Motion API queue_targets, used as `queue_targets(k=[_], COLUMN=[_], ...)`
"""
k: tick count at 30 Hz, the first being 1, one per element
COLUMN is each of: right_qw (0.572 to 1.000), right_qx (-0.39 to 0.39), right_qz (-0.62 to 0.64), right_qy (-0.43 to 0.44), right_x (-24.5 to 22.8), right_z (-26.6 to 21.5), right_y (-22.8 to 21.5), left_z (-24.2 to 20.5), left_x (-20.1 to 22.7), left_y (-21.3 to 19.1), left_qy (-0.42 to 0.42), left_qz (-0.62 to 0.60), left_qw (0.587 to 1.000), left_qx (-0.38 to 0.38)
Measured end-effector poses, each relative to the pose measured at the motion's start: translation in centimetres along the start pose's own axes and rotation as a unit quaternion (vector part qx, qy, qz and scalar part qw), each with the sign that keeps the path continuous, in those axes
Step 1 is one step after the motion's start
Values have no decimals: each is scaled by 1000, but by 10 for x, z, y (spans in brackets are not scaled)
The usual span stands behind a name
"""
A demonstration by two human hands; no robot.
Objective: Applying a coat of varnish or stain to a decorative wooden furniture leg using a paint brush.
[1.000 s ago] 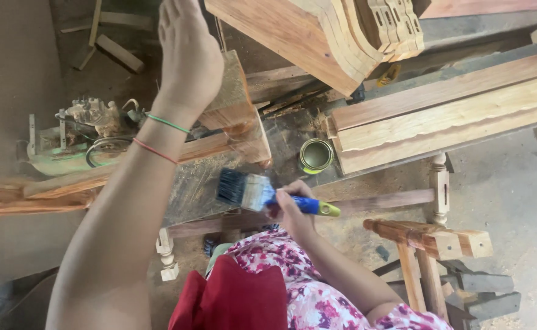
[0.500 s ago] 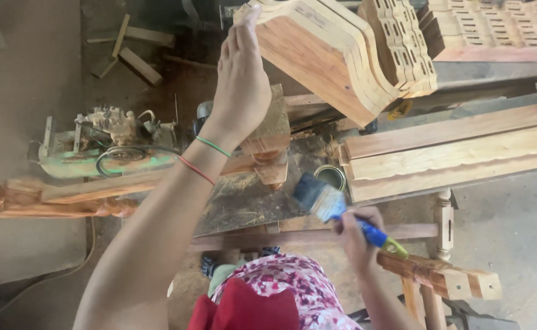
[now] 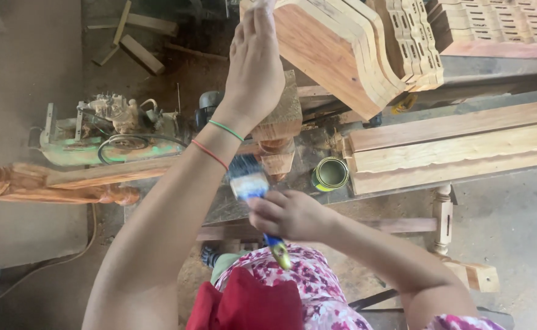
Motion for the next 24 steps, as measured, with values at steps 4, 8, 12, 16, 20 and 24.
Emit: queue_targets(k=[4,8,12,16,20,24], right_qw=[992,933,925,979,995,996], right_qx=[-113,-159,-118,-1,36,19], right_qz=[-25,116,71,-60,-62,66], right_qy=[57,300,354,196,70,65], right_x=[27,53,84,67,26,11], right_z=[-6,-53,-102,-87,-62,-23], right_y=[33,5,-25,-24,17,5], left_z=[1,0,1,4,4,0], left_x=[0,0,0,2,-4,-3], left_y=[2,6,8,6,9,4], left_qy=[0,13,33,34,31,48], left_qz=[9,18,40,33,47,48], left_qw=[1000,999,996,998,998,997], left_qx=[11,27,66,43,27,36])
Point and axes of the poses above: each hand's wrist, its own z-axis towards the middle knuckle, its own y-axis out of the palm, x = y × z, the point moved 6 cm from there along z, towards the middle knuckle, and after that the axes turned 7 degrees about y, right-handed, at the moved point
